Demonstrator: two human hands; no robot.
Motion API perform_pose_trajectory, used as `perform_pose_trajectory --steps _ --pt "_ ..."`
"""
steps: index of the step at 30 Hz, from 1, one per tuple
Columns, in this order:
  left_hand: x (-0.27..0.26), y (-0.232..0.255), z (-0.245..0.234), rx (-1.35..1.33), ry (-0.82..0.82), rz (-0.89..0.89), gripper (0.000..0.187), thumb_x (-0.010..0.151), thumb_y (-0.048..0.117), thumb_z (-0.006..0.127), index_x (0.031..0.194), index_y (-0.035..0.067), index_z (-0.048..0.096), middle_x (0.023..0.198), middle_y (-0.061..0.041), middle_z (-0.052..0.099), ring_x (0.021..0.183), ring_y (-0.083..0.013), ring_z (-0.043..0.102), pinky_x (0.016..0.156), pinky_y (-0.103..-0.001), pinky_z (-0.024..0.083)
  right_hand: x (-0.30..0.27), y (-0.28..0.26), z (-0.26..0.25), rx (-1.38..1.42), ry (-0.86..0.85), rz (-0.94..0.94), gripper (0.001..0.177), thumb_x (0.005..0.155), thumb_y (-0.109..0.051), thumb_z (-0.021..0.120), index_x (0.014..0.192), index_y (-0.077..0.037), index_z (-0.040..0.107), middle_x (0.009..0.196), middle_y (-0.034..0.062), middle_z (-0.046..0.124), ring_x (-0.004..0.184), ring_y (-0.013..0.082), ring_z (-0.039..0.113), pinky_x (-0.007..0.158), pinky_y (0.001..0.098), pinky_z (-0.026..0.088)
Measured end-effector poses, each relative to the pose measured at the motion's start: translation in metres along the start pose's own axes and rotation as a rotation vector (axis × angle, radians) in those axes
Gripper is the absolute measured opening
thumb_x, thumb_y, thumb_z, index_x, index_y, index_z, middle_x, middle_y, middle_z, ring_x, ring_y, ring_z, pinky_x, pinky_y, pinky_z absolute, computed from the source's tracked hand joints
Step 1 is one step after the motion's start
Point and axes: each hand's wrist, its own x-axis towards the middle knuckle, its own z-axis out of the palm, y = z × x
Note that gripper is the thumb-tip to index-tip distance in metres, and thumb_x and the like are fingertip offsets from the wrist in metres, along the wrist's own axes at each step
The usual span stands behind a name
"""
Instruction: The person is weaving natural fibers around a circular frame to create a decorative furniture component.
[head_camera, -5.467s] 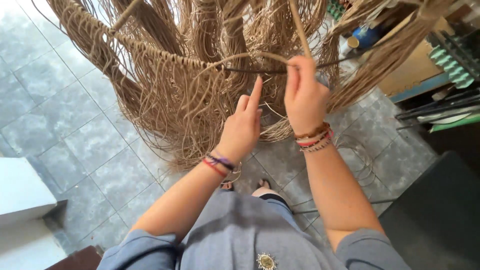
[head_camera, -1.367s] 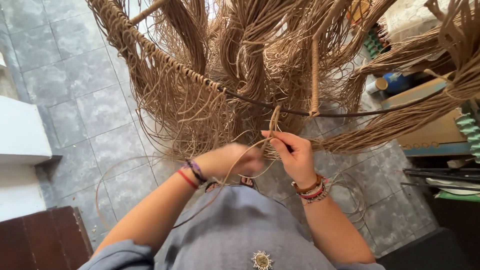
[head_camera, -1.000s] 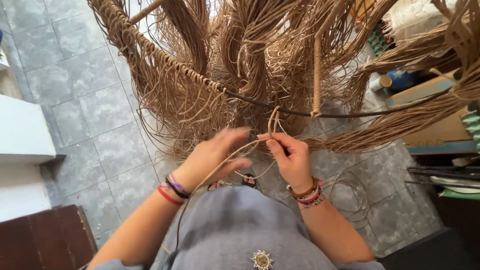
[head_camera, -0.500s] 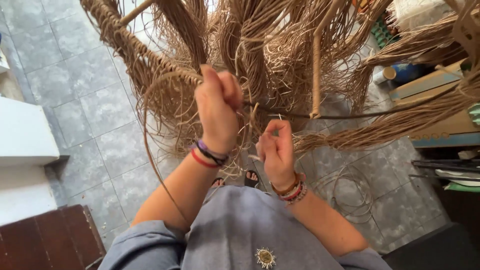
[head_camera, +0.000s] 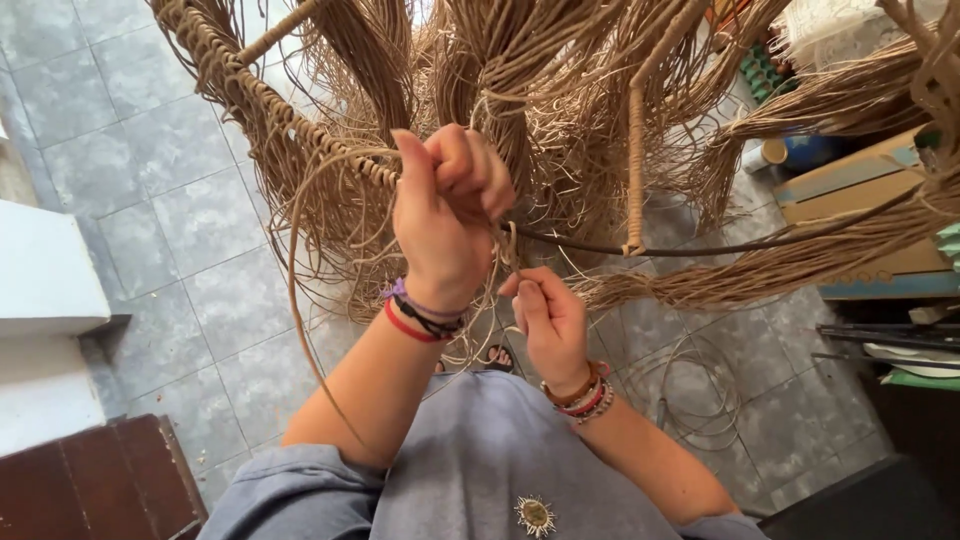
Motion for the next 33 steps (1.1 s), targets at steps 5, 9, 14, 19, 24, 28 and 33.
perform_pose_trajectory --steps 5,9,14,19,24,28,33 --pt "0.000 -0.007 -0.008 0.088 -0.046 0.057 0.045 0.102 0.049 0.032 0.070 0.019 0.032 0.061 0.006 0.026 0.049 -0.0076 0.019 0.041 -0.024 0.016 0.006 -0.004 -0.005 -0.045 -0.069 0.031 0.033 0.108 -0.020 0.044 0.077 -0.009 0.045 0.061 -0.0012 0.041 0.052 0.0086 0.035 0.050 0.0228 0.030" --pt "0.026 -0.002 -0.003 -0.112 0.190 0.095 0.050 0.097 0.050 0.037 0.058 0.019 0.030 0.051 0.006 0.022 0.040 -0.0076 0.017 0.033 -0.026 0.009 0.010 0.001 -0.005 -0.161 -0.050 -0.091 0.046 0.108 -0.021 0.044 0.063 -0.013 0.036 0.053 -0.0029 0.036 0.048 0.0089 0.032 0.046 0.0251 0.026" --pt "0.042 -0.003 -0.013 -0.147 0.193 0.052 0.049 0.099 0.047 0.035 0.059 0.020 0.028 0.050 0.005 0.021 0.040 -0.0079 0.014 0.032 -0.027 0.008 0.000 0.011 -0.004 -0.106 -0.012 -0.056 0.044 0.105 -0.013 0.046 0.063 -0.012 0.033 0.052 -0.0023 0.034 0.046 0.0082 0.032 0.043 0.0234 0.026" --pt "0.050 0.000 -0.011 -0.122 0.221 0.064 0.048 0.098 0.047 0.035 0.060 0.019 0.026 0.051 0.005 0.019 0.040 -0.0082 0.012 0.033 -0.027 0.006 0.002 0.017 -0.011 -0.200 -0.011 -0.090 0.046 0.105 -0.015 0.046 0.061 -0.011 0.038 0.051 -0.0018 0.037 0.047 0.0092 0.037 0.045 0.0239 0.031" --pt "0.022 0.021 -0.018 -0.058 -0.128 0.054 0.054 0.100 0.049 0.031 0.056 0.018 0.029 0.052 0.002 0.021 0.043 -0.0134 0.023 0.040 -0.028 0.021 0.004 0.020 -0.010 -0.217 -0.129 -0.005 0.042 0.109 -0.024 0.041 0.069 -0.013 0.040 0.061 -0.0028 0.039 0.055 0.0097 0.036 0.054 0.0254 0.032" --pt "-0.043 0.014 -0.067 0.106 -0.211 0.089 0.060 0.108 0.049 0.015 0.055 0.022 0.024 0.046 0.003 0.020 0.041 -0.0136 0.020 0.042 -0.020 0.025 0.012 0.013 -0.006 -0.160 -0.213 0.031 0.039 0.111 -0.022 0.039 0.084 -0.006 0.063 0.056 0.0015 0.048 0.051 0.0111 0.043 0.053 0.0237 0.043" --pt "-0.104 -0.037 -0.100 0.389 -0.429 0.097 0.057 0.112 0.037 0.018 0.062 0.017 0.039 0.058 0.000 0.048 0.056 -0.0198 0.048 0.110 -0.055 0.028 0.014 -0.019 0.009 -0.656 -0.471 -0.130 0.021 0.098 -0.014 0.055 0.082 -0.002 0.056 0.069 0.0243 0.058 0.068 0.0464 0.062 0.061 0.0504 0.048"
